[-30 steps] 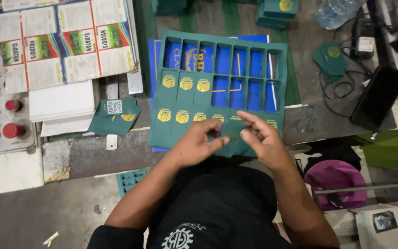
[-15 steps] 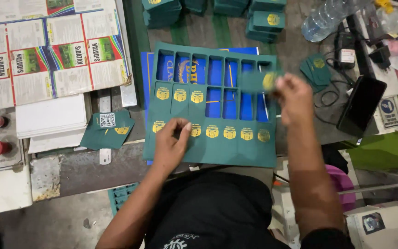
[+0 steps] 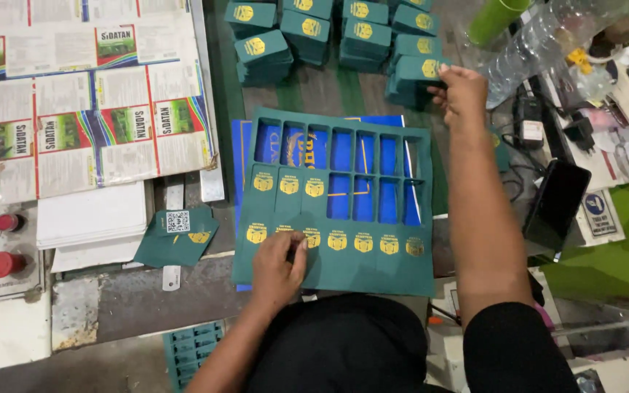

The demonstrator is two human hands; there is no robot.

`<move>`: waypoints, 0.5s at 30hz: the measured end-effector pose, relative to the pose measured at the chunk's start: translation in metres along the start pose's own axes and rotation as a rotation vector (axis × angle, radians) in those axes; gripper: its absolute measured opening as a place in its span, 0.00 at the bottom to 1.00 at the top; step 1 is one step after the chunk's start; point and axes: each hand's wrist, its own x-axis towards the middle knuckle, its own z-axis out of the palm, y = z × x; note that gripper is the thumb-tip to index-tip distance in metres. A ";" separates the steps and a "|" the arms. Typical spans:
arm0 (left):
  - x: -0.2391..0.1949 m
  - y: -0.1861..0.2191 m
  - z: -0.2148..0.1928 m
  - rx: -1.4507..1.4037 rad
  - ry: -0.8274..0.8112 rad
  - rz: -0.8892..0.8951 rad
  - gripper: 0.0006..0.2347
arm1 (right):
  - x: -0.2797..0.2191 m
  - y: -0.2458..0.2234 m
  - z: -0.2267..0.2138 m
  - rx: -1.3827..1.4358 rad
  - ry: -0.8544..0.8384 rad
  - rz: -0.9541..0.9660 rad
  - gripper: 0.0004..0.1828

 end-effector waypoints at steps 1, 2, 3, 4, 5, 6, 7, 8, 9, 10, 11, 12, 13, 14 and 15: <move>0.001 0.001 0.000 0.002 0.001 0.000 0.03 | 0.000 0.002 0.004 0.001 -0.002 0.000 0.11; 0.002 0.002 -0.001 -0.002 0.013 0.008 0.03 | 0.000 0.004 0.007 -0.101 0.066 -0.048 0.12; 0.002 0.002 -0.001 -0.005 0.024 0.017 0.03 | -0.001 0.007 0.010 -0.202 0.134 -0.095 0.13; 0.003 0.002 0.000 -0.005 0.024 0.014 0.03 | 0.000 0.011 0.009 -0.204 0.134 -0.093 0.13; 0.003 0.002 0.000 -0.005 0.029 0.022 0.03 | 0.001 0.015 0.008 -0.355 0.181 -0.202 0.14; 0.002 0.002 0.001 -0.003 0.036 0.029 0.03 | 0.002 0.020 0.008 -0.504 0.227 -0.311 0.15; 0.003 0.003 0.000 -0.002 0.036 0.025 0.03 | 0.003 0.021 0.009 -0.505 0.224 -0.309 0.15; 0.003 0.003 0.000 -0.001 0.028 0.016 0.03 | 0.002 0.022 0.009 -0.619 0.262 -0.410 0.16; 0.003 0.004 0.000 0.001 0.019 0.007 0.03 | 0.001 0.024 0.008 -0.733 0.300 -0.512 0.17; 0.004 0.002 0.001 0.001 0.017 0.003 0.03 | 0.005 0.024 0.007 -0.735 0.298 -0.508 0.17; 0.004 0.001 0.003 0.001 0.016 0.007 0.03 | 0.008 0.024 0.007 -0.769 0.323 -0.531 0.18; 0.002 -0.001 0.003 0.006 0.016 0.007 0.03 | 0.009 0.028 0.008 -0.802 0.343 -0.551 0.19; 0.001 -0.001 0.003 0.009 0.014 -0.002 0.03 | 0.004 0.029 0.005 -0.803 0.336 -0.544 0.19; 0.000 -0.001 0.003 0.006 0.020 0.014 0.03 | 0.000 0.031 0.005 -0.842 0.377 -0.614 0.18; -0.001 -0.002 0.002 0.003 0.026 0.029 0.03 | -0.004 0.033 0.005 -0.879 0.418 -0.684 0.18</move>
